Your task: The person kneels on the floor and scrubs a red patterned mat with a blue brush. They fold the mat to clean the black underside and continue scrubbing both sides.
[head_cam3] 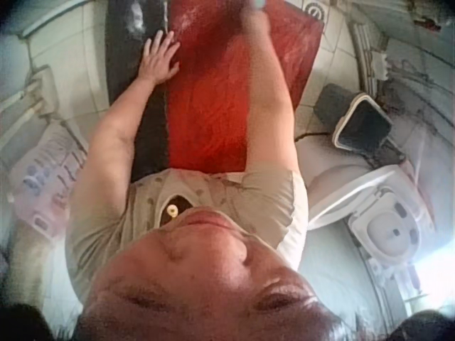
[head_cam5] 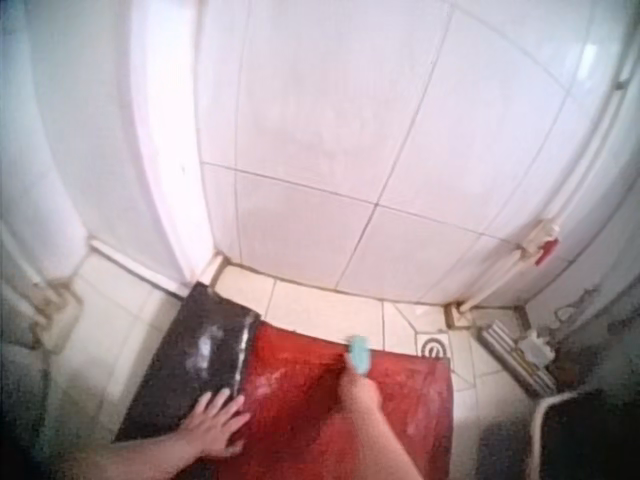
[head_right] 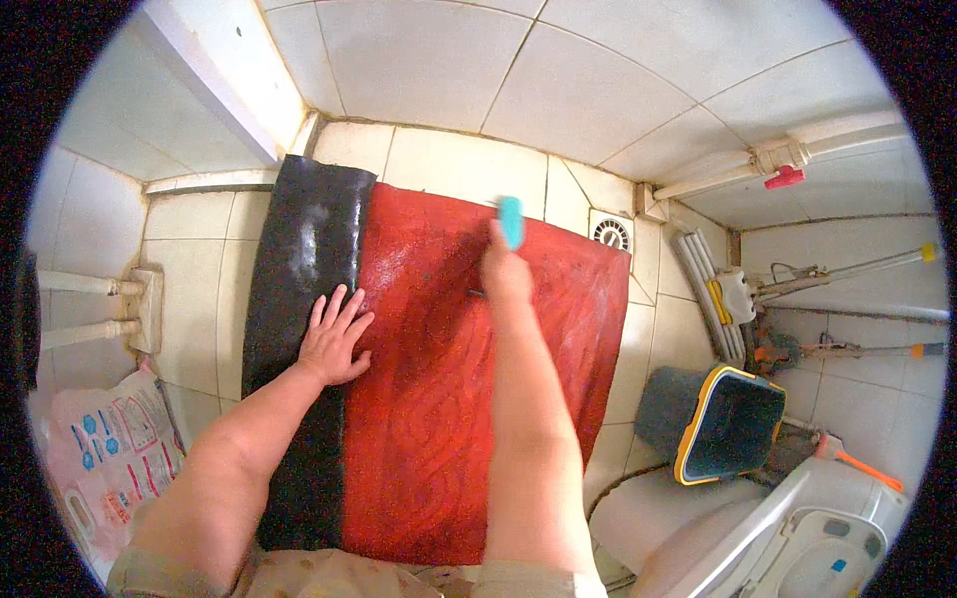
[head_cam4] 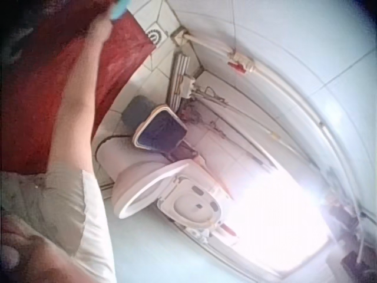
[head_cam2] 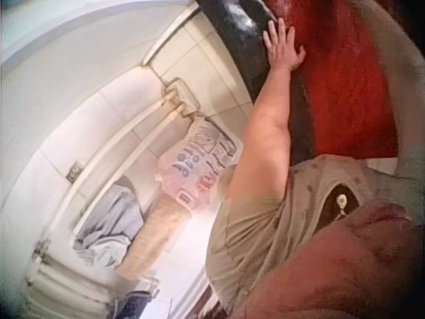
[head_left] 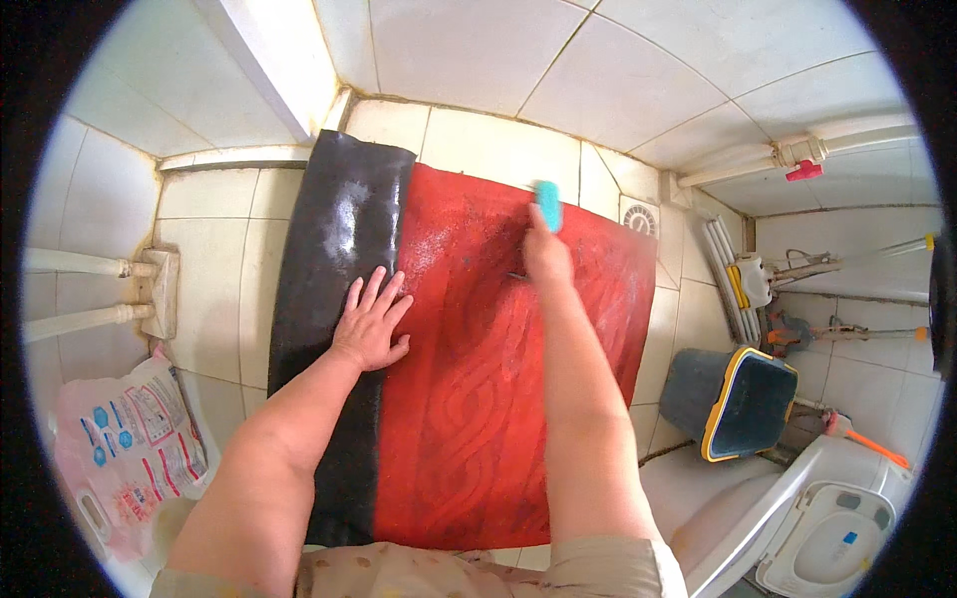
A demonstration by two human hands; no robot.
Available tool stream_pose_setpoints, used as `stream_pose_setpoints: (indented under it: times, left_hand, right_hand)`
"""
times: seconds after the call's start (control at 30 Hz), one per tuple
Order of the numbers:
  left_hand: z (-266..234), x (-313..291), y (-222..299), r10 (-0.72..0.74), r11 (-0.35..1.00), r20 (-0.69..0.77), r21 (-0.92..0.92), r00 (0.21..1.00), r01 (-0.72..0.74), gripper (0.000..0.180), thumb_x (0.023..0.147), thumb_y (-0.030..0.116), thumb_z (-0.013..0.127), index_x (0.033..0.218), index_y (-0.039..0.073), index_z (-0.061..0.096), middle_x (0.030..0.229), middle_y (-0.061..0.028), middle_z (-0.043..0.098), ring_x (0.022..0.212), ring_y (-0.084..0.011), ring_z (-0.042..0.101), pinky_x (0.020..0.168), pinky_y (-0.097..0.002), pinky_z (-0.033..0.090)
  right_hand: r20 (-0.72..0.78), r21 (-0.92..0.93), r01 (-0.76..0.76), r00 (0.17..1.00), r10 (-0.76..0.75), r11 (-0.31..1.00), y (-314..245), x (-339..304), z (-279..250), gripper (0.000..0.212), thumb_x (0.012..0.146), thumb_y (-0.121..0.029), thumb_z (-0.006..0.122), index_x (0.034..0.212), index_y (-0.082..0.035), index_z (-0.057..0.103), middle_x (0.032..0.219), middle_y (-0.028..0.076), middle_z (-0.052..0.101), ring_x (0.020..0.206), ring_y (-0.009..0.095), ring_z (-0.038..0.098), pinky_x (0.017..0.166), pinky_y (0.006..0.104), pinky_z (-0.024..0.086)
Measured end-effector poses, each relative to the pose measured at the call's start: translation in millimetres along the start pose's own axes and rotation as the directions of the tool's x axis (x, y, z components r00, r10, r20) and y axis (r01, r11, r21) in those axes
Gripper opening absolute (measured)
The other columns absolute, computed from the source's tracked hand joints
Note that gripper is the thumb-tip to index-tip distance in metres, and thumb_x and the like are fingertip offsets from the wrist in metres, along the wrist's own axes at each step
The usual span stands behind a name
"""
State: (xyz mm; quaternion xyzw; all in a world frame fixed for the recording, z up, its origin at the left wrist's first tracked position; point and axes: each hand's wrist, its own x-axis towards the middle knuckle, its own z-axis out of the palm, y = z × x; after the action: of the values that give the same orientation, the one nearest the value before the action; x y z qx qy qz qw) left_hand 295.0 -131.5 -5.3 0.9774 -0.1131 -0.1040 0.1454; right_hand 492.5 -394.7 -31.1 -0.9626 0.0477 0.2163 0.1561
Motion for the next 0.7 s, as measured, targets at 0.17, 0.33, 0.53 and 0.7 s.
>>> stream_pose_setpoints:
  times: [0.17,0.33,0.53,0.7]
  left_hand:
    - [2.2,1.1,0.8,0.018,1.000,-0.013,0.006,1.000,-0.017,0.061,0.076,0.038,0.063,0.130,0.013,0.051,0.152,-0.0117,0.021,0.142,-0.0323,0.012,0.114,-0.0525,0.013]
    - [-2.2,5.1,0.8,0.020,1.000,-0.020,0.011,1.000,-0.020,0.061,0.076,0.038,0.064,0.130,0.012,0.052,0.153,-0.0119,0.018,0.142,-0.0340,0.010,0.114,-0.0530,0.012]
    - [2.0,-2.3,-2.4,0.027,1.000,-0.005,0.001,1.000,-0.027,0.060,0.078,0.037,0.063,0.131,0.012,0.051,0.154,-0.0121,0.018,0.142,-0.0347,0.011,0.114,-0.0533,0.011]
    - [6.4,-3.6,-4.5,0.049,0.999,-0.051,0.011,0.997,-0.049,0.061,0.076,0.038,0.063,0.130,0.012,0.051,0.153,-0.0101,0.019,0.143,-0.0320,0.011,0.114,-0.0516,0.013]
  right_hand:
    - [-0.026,0.334,-0.074,0.996,0.087,0.940,-16.6,-11.1,-2.4,0.055,0.087,-0.019,0.049,0.140,-0.029,0.039,0.097,0.025,0.065,0.085,0.038,0.065,0.071,0.0454,0.053]
    - [0.078,0.279,0.273,0.949,-0.305,0.921,-130.8,-86.9,76.5,0.063,0.083,-0.016,0.049,0.141,-0.037,0.034,0.091,0.024,0.066,0.085,0.040,0.066,0.075,0.0496,0.052]
    - [0.050,0.092,-0.034,0.998,0.030,0.995,4.4,-46.6,11.4,0.065,0.086,-0.016,0.048,0.142,-0.045,0.030,0.096,0.023,0.065,0.089,0.037,0.065,0.075,0.0457,0.052]
    - [-0.026,0.328,-0.140,0.987,0.157,0.934,1.7,-65.2,26.0,0.063,0.083,-0.013,0.048,0.140,-0.038,0.036,0.096,0.027,0.065,0.086,0.040,0.065,0.073,0.0467,0.052]
